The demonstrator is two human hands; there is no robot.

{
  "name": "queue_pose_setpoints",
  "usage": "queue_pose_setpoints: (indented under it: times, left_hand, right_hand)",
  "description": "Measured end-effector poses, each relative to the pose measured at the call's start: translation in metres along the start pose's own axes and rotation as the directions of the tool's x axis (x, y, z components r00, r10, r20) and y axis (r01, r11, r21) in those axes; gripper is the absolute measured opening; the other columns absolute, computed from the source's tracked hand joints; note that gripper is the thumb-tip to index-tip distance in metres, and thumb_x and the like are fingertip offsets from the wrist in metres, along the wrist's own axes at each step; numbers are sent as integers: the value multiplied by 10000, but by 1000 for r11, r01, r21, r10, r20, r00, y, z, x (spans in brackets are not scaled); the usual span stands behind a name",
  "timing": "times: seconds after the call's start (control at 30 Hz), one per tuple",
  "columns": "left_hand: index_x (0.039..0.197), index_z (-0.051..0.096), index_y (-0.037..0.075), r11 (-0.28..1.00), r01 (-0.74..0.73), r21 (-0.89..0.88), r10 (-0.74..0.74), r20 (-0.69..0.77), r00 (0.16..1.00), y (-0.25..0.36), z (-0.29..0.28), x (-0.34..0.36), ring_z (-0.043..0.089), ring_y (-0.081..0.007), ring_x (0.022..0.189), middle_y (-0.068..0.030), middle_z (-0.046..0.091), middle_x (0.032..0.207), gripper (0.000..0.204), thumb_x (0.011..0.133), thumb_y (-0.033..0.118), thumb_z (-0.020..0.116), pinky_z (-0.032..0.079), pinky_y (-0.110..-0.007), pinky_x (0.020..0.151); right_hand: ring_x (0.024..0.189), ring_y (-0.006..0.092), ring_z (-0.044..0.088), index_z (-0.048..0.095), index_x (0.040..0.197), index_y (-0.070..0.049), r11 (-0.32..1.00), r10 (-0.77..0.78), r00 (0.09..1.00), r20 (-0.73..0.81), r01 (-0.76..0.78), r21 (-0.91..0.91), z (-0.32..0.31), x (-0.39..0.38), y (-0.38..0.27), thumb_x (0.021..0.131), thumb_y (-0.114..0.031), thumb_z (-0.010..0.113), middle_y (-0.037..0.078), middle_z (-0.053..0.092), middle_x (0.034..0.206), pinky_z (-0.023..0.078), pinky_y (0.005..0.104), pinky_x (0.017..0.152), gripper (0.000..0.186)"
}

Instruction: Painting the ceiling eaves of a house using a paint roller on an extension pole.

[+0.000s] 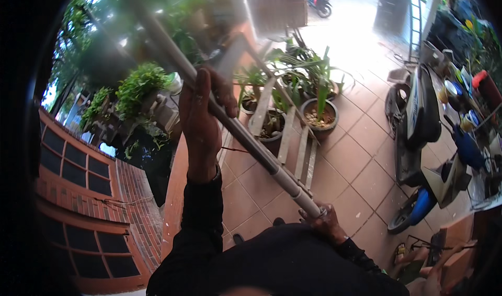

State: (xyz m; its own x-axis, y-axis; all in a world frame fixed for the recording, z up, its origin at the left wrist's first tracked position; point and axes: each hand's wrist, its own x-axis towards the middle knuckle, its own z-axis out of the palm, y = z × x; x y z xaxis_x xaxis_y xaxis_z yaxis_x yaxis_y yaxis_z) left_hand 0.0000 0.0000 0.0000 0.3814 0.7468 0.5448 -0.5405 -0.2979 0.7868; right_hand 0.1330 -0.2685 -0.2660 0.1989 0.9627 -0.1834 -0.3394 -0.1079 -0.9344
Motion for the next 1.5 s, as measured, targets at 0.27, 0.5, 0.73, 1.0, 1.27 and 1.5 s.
queue_pose_setpoints:
  times: [0.27,0.5,0.73,1.0,1.27,1.5]
  left_hand:
    - [1082,428,75,994,107,-36,-98,185,978,-120,166,40,543,-101,561,-12,515,714,243,1044,295,527,458,-243,498]
    - [1134,420,18,962,252,103,-270,241,932,-304,302,40,620,-152,614,-78,598,749,314,1002,235,603,494,-302,540]
    - [1144,424,9,767,627,136,-637,272,721,-466,406,24,645,-179,674,-86,602,815,339,1003,282,568,518,-330,598]
    - [1078,454,-22,503,833,232,-859,243,451,-684,437,31,644,-196,697,-137,633,897,308,1001,264,541,530,-332,549]
    - [967,571,-21,47,973,227,-962,272,-17,-863,445,56,613,-246,663,-97,644,852,321,998,282,469,478,-394,544]
    - [936,570,103,16,964,265,-928,362,-84,-1005,446,68,613,-248,690,-51,629,841,227,985,321,530,502,-456,647]
  right_hand:
    - [506,212,594,627,855,4,743,-284,912,-295,15,-669,-145,-29,-30,858,-212,761,126,615,672,467,350,500,255]
    - [641,279,606,729,986,-199,-278,-521,846,112,-44,-960,-299,-77,-21,885,-194,718,65,588,738,432,420,525,102]
    - [641,310,676,668,809,-57,560,-138,723,-677,-507,-655,-377,-83,-67,841,-335,749,171,647,654,482,428,542,292]
    - [859,395,699,724,996,-74,566,53,544,-837,-707,-424,-491,-28,-64,776,-351,743,175,721,864,542,484,721,354]
    - [845,408,689,696,1029,-154,27,188,408,-894,-912,-410,-592,77,-145,853,-281,621,185,710,880,552,504,722,230]
    - [868,408,699,655,1021,-117,-140,306,384,-871,-887,-440,-645,204,-256,857,-500,648,205,715,897,550,512,765,417]
